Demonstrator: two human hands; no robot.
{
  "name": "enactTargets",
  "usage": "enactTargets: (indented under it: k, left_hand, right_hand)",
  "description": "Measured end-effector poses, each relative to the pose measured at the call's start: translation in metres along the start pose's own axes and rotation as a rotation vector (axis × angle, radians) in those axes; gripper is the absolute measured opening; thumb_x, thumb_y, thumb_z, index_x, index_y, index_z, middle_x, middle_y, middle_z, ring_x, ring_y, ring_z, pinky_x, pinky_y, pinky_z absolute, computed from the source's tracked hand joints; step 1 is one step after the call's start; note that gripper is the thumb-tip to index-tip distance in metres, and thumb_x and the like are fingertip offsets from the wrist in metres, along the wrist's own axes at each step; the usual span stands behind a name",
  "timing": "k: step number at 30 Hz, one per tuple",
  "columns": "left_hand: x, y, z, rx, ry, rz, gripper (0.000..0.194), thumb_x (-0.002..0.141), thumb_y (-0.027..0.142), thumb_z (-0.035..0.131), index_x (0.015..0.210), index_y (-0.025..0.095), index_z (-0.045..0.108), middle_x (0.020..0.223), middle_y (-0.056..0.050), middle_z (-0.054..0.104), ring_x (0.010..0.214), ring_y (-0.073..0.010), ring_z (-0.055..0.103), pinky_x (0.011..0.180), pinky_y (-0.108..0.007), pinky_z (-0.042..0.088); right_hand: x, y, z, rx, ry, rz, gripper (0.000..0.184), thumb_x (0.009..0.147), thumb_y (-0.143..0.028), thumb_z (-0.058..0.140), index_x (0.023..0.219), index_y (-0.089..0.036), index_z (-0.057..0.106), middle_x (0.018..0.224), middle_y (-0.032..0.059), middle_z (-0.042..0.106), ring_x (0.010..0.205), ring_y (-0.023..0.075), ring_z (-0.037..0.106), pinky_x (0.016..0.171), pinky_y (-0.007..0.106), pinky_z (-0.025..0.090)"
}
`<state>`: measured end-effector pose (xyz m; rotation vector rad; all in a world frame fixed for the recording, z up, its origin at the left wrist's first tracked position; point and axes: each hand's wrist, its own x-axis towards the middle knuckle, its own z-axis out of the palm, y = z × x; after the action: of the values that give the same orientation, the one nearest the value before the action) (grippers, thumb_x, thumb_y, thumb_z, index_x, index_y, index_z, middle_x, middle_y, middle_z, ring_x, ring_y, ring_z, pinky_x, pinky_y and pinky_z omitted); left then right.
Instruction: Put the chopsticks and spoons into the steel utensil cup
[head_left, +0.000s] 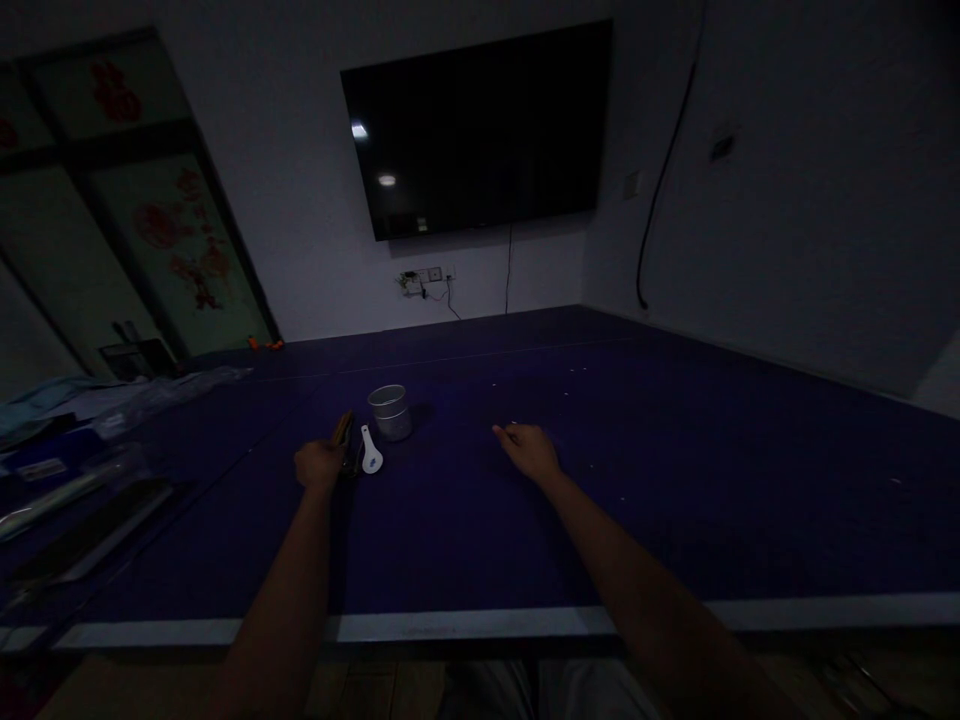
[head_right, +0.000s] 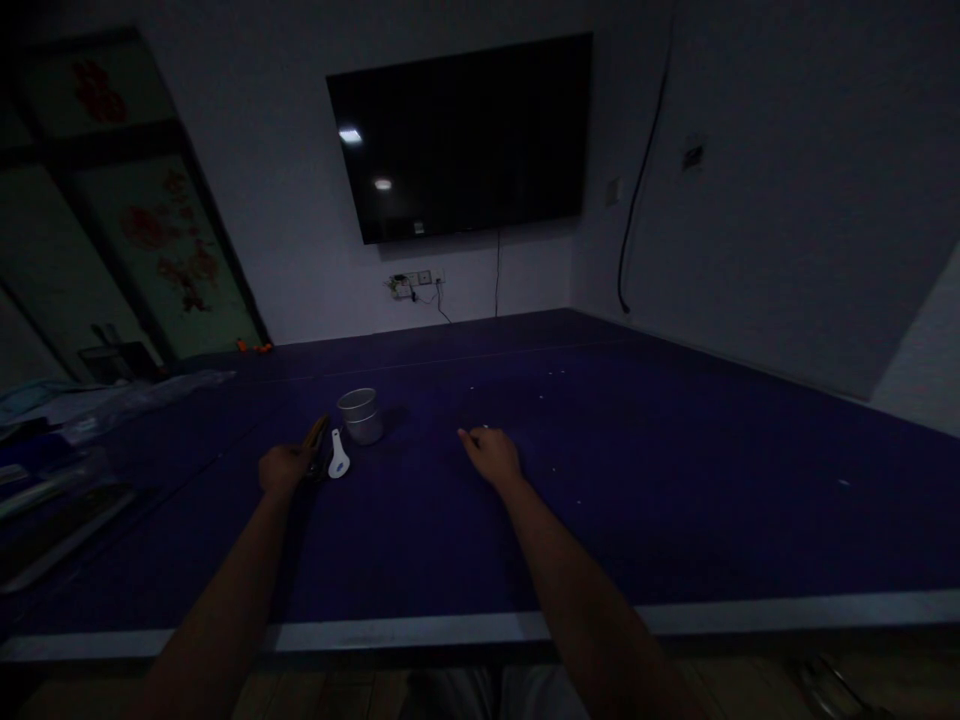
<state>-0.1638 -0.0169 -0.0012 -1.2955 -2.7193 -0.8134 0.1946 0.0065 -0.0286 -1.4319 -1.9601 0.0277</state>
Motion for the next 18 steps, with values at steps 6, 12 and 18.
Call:
enactTargets:
  k: [6, 12, 18]
  left_hand:
    - [0.0004, 0.0022, 0.0010, 0.123, -0.002, 0.037, 0.048, 0.065, 0.052, 0.063, 0.094, 0.015, 0.070, 0.097, -0.018, 0.067, 0.101, -0.0343, 0.058, 0.073, -0.038, 0.050]
    - [0.0007, 0.0071, 0.0025, 0.163, -0.054, 0.023, 0.056, 0.065, 0.056, 0.059, 0.101, 0.014, 0.067, 0.102, -0.019, 0.065, 0.105, -0.0345, 0.056, 0.074, -0.038, 0.048]
    - [-0.0041, 0.0103, 0.0011, 0.080, -0.032, 0.024, 0.055, 0.064, 0.053, 0.060, 0.100, 0.012, 0.066, 0.105, -0.021, 0.063, 0.108, -0.0356, 0.054, 0.079, -0.040, 0.047]
  right_hand:
    - [0.0001, -0.0015, -0.0006, -0.009, 0.001, 0.021, 0.052, 0.090, -0.050, 0.032, 0.057, -0.019, 0.058, 0.059, 0.0039, 0.060, 0.056, 0.0130, 0.051, 0.050, 0.024, 0.023]
    - [0.0008, -0.0014, -0.0001, -0.023, -0.009, 0.016, 0.053, 0.090, -0.050, 0.031, 0.058, -0.019, 0.059, 0.060, 0.0044, 0.061, 0.056, 0.0132, 0.051, 0.050, 0.024, 0.024]
    - [0.0014, -0.0005, 0.0006, -0.026, -0.017, 0.001, 0.053, 0.091, -0.049, 0.031, 0.058, -0.019, 0.058, 0.059, 0.0040, 0.060, 0.056, 0.0131, 0.051, 0.051, 0.024, 0.024]
